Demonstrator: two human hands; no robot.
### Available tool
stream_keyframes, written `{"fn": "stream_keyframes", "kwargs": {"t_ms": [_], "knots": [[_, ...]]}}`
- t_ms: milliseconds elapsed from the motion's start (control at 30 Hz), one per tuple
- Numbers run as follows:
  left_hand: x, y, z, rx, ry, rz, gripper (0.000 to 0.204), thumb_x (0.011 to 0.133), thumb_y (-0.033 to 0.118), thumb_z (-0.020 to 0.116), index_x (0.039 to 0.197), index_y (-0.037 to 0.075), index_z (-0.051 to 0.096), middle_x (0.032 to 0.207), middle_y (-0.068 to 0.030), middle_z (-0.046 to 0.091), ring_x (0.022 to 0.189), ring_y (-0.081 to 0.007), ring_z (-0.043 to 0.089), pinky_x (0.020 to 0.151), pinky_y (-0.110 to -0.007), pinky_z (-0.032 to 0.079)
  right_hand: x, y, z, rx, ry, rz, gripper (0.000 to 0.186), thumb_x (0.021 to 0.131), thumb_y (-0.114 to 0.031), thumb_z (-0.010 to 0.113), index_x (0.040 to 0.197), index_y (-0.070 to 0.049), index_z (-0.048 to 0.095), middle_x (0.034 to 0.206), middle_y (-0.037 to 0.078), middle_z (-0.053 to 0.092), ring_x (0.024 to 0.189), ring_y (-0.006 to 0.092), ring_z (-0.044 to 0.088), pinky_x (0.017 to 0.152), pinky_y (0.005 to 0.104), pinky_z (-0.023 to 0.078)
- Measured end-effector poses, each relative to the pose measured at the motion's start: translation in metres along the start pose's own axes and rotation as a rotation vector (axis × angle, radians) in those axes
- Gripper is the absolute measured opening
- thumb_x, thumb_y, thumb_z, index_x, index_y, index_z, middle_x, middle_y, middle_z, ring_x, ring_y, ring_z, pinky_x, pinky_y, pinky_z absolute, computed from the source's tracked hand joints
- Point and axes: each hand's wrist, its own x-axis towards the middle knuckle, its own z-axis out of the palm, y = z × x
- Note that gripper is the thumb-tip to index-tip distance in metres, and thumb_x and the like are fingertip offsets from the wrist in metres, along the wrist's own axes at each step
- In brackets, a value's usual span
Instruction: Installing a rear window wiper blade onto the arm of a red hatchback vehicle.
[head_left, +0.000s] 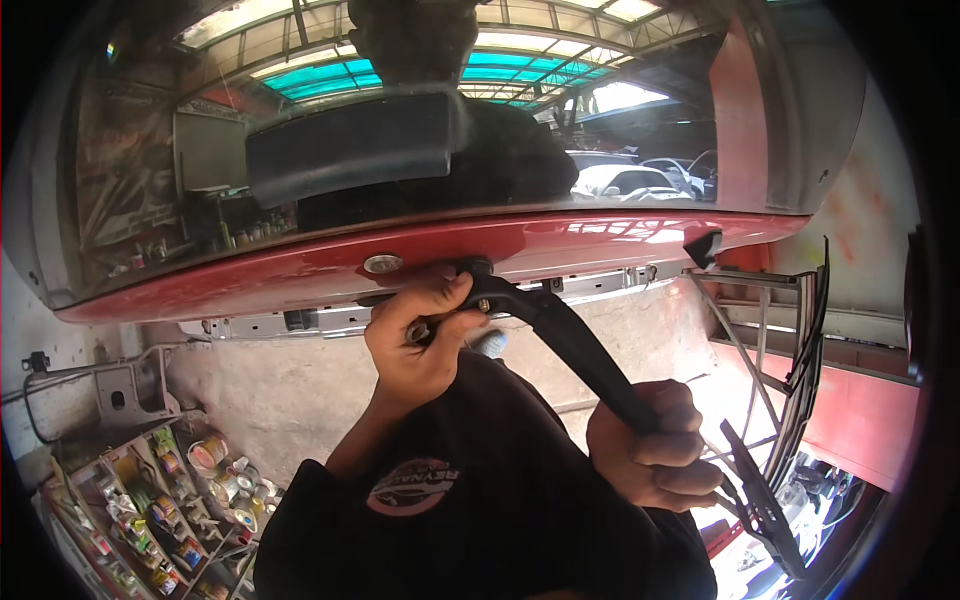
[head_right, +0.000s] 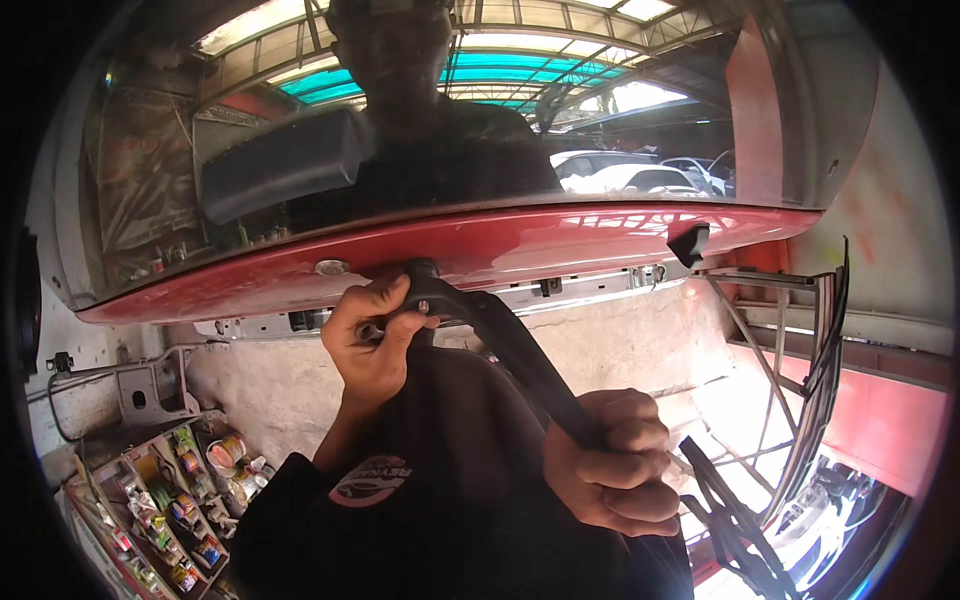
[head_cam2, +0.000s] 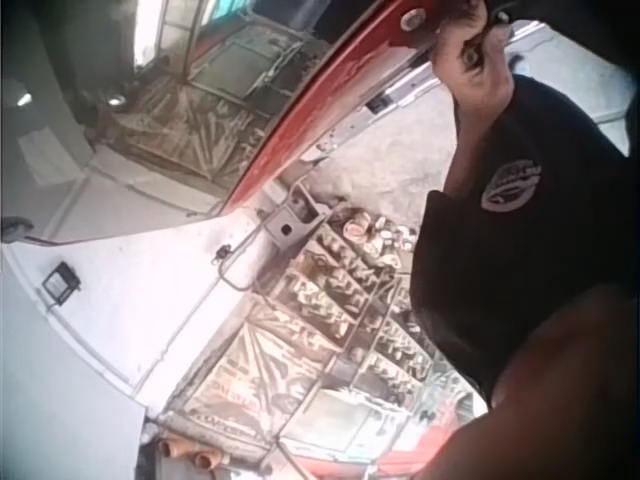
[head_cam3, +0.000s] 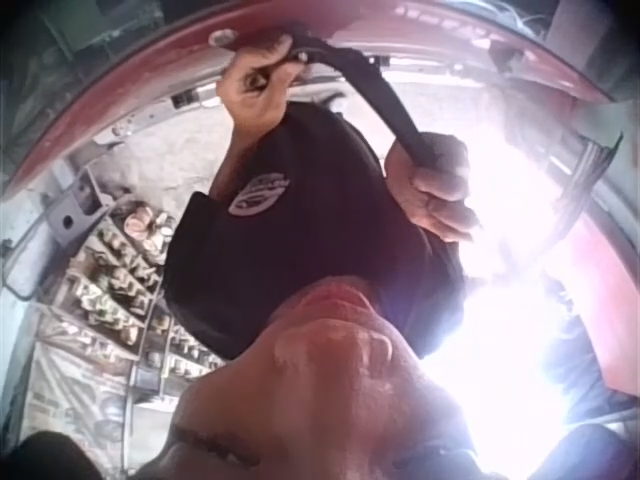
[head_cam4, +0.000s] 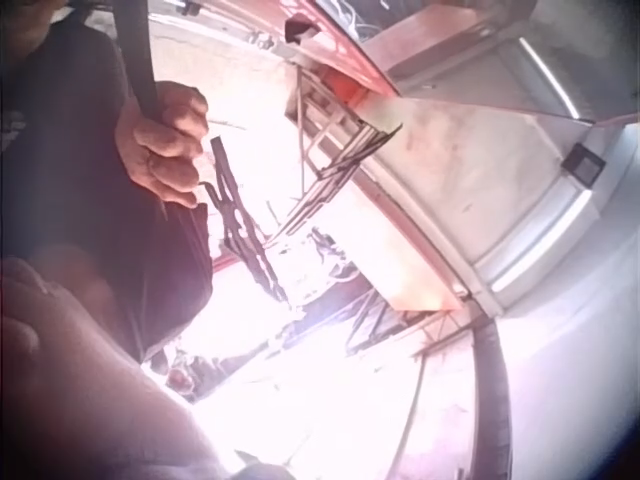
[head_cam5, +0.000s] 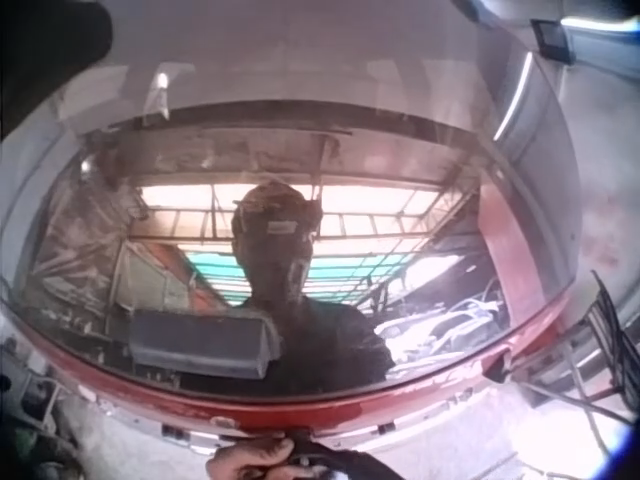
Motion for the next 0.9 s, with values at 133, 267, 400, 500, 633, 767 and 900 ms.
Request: {"fn": "stream_keyframes", "kwargs": {"t_ms": [133, 267, 400, 500, 633, 767, 900], "knots": [[-0.006, -0.005, 0.012, -0.136, 0.056, 0.023, 0.024, 0.082, -0.01, 0.068, 0.104, -0.009, 0.057, 0.098, -0.0188, 0.066, 0.085, -0.0192, 0.068, 0.079, -0.029, 0.055, 0.001, 0.0, 0.0, 0.031, -0.107, 0.052, 0.043, 0.102, -0.045, 0.021, 0.067, -0.023, 0.034, 0.049, -0.005, 0.034, 0.046, 0.0094, 0.026, 0.056, 0.0284, 0.027], [-0.012, -0.025, 0.016, -0.251, 0.129, 0.103, 0.024, 0.083, -0.009, 0.068, 0.104, -0.007, 0.056, 0.1, -0.0173, 0.064, 0.086, -0.0188, 0.067, 0.079, -0.03, 0.056, 0.023, 0.01, 0.021, 0.013, -0.066, -0.041, 0.054, 0.103, -0.048, 0.013, 0.062, -0.018, 0.033, 0.04, -0.005, 0.04, 0.039, 0.0101, 0.019, 0.046, 0.026, 0.027], [-0.019, -0.038, 0.019, -0.243, 0.186, 0.122, 0.027, 0.08, -0.01, 0.071, 0.102, -0.007, 0.056, 0.099, -0.0179, 0.064, 0.086, -0.0171, 0.066, 0.08, -0.029, 0.055, 0.043, 0.022, 0.027, 0.055, -0.157, -0.091, 0.04, 0.102, -0.031, 0.032, 0.065, -0.017, 0.034, 0.043, -0.005, 0.044, 0.037, 0.0099, 0.019, 0.043, 0.0256, 0.025], [-0.02, -0.04, 0.021, -0.126, 0.237, 0.155, 0.03, 0.077, -0.011, 0.073, 0.101, -0.006, 0.057, 0.098, -0.0169, 0.065, 0.085, -0.0161, 0.066, 0.079, -0.028, 0.053, 0.058, 0.022, 0.033, 0.0, -0.297, -0.136, 0.034, 0.069, 0.012, 0.053, 0.068, -0.015, 0.032, 0.046, -0.004, 0.046, 0.038, 0.0109, 0.019, 0.044, 0.0257, 0.024], [-0.01, -0.034, 0.017, -0.029, 0.191, 0.215, 0.033, 0.073, -0.012, 0.076, 0.102, -0.007, 0.061, 0.091, -0.017, 0.067, 0.083, -0.0171, 0.066, 0.076, -0.028, 0.052, 0.046, 0.021, 0.021, -0.013, -0.286, -0.108, 0.027, 0.087, -0.007, 0.051, 0.068, -0.015, 0.033, 0.045, -0.003, 0.045, 0.041, 0.0118, 0.024, 0.043, 0.0273, 0.024], [-0.004, -0.021, 0.006, -0.002, 0.123, 0.149, 0.031, 0.072, -0.012, 0.075, 0.101, -0.01, 0.066, 0.084, -0.0166, 0.069, 0.078, -0.018, 0.067, 0.072, -0.027, 0.052, 0.001, 0.001, -0.016, 0.005, -0.154, 0.063, 0.055, 0.1, -0.054, 0.013, 0.068, -0.018, 0.038, 0.045, -0.002, 0.041, 0.051, 0.0138, 0.03, 0.048, 0.0287, 0.031], [0.005, -0.014, -0.003, 0.054, -0.04, 0.147, 0.023, 0.085, -0.005, 0.067, 0.106, -0.009, 0.063, 0.097, -0.0193, 0.068, 0.079, -0.0204, 0.069, 0.067, -0.031, 0.062, -0.021, -0.01, -0.011, -0.039, -0.139, 0.127, 0.043, 0.102, -0.045, 0.025, 0.068, -0.021, 0.039, 0.053, -0.003, 0.033, 0.049, 0.01, 0.031, 0.06, 0.0285, 0.031]]}}
